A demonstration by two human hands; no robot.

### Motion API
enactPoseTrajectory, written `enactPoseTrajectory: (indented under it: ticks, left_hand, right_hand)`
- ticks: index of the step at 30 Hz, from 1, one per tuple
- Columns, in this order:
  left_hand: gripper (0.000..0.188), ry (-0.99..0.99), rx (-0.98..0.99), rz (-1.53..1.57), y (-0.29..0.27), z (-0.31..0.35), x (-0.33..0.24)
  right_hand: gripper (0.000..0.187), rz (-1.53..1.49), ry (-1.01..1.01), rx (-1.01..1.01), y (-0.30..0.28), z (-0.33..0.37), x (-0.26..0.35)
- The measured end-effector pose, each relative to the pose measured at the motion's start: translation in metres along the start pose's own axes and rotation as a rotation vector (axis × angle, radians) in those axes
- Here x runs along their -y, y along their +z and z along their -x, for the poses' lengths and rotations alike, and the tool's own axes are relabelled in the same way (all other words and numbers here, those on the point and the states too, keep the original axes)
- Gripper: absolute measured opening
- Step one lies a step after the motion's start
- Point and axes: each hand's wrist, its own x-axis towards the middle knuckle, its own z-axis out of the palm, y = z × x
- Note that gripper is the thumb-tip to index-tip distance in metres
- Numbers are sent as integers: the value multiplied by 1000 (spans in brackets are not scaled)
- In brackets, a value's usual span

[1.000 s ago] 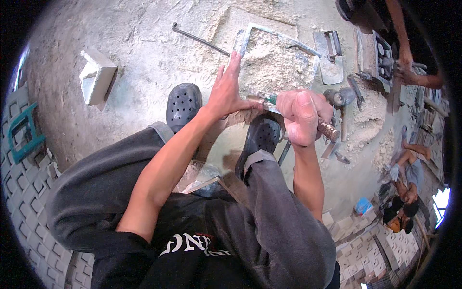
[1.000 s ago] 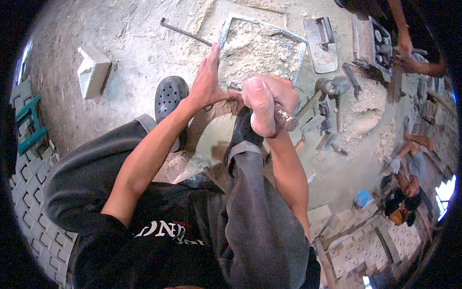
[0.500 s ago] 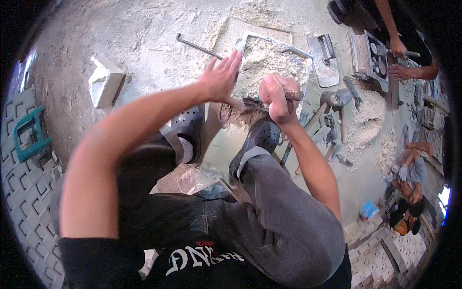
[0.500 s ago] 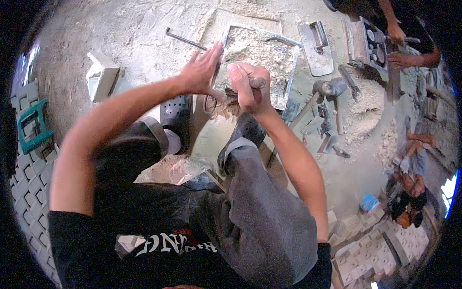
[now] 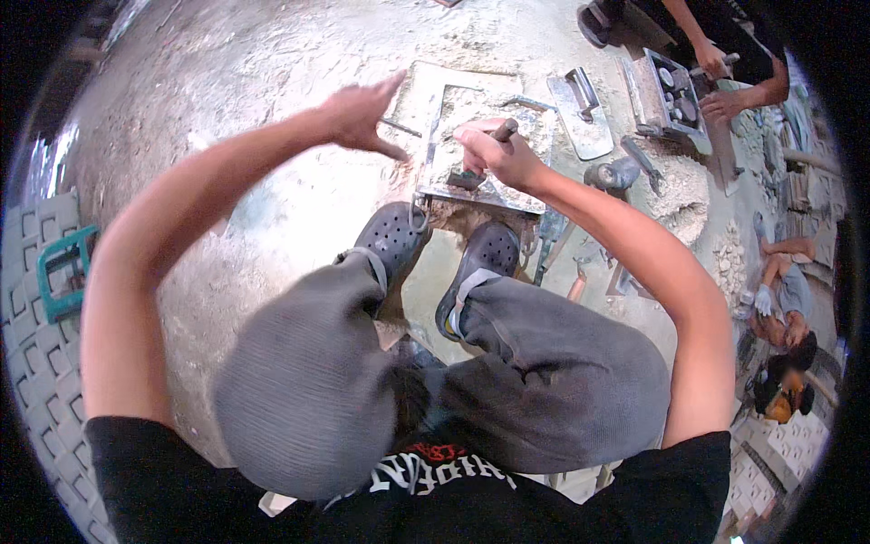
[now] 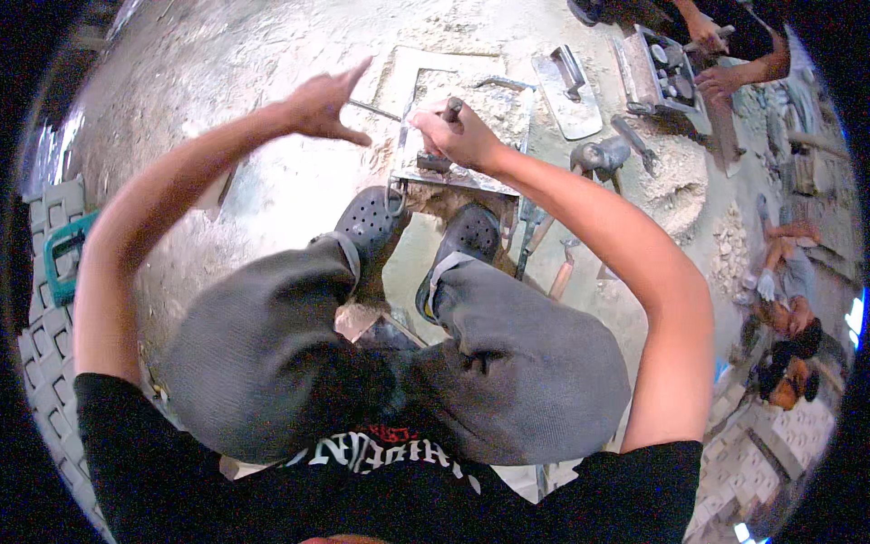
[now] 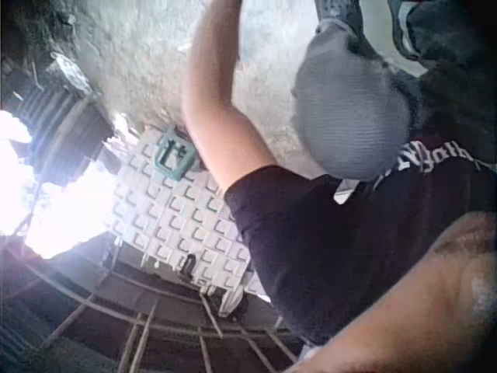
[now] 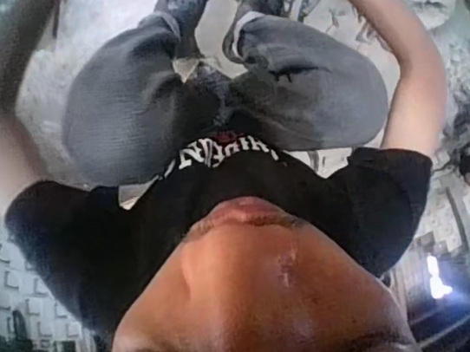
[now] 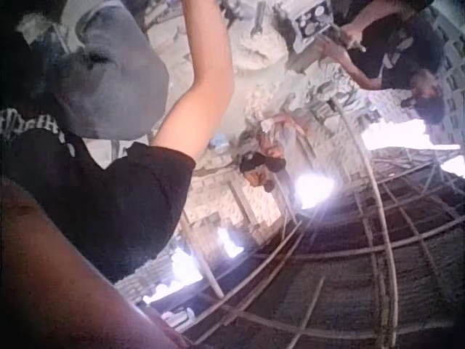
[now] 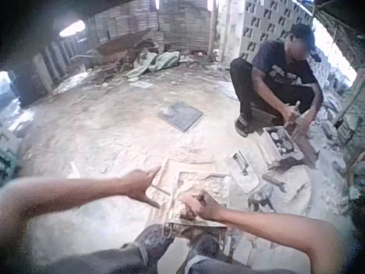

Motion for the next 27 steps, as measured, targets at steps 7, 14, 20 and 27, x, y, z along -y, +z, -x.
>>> enactPoseTrajectory:
  ticks: [7,14,20,27]
  left_hand:
    - [154,131,-230,447,97,-6,-49]
    - [154,121,-152,398,112,-13,-36]
    - [153,110,-339,532,127,-20,-61]
    - [154,-12,-644,669,180,-18,-71]
  right_hand:
    - [36,22,-108,79,-3,8,5]
    - [31,-207,49,-265,17,34,-4]
    - [39,-318,-216,-480,33,35,-20]
    - [42,-420,-355,-493,37,41,43]
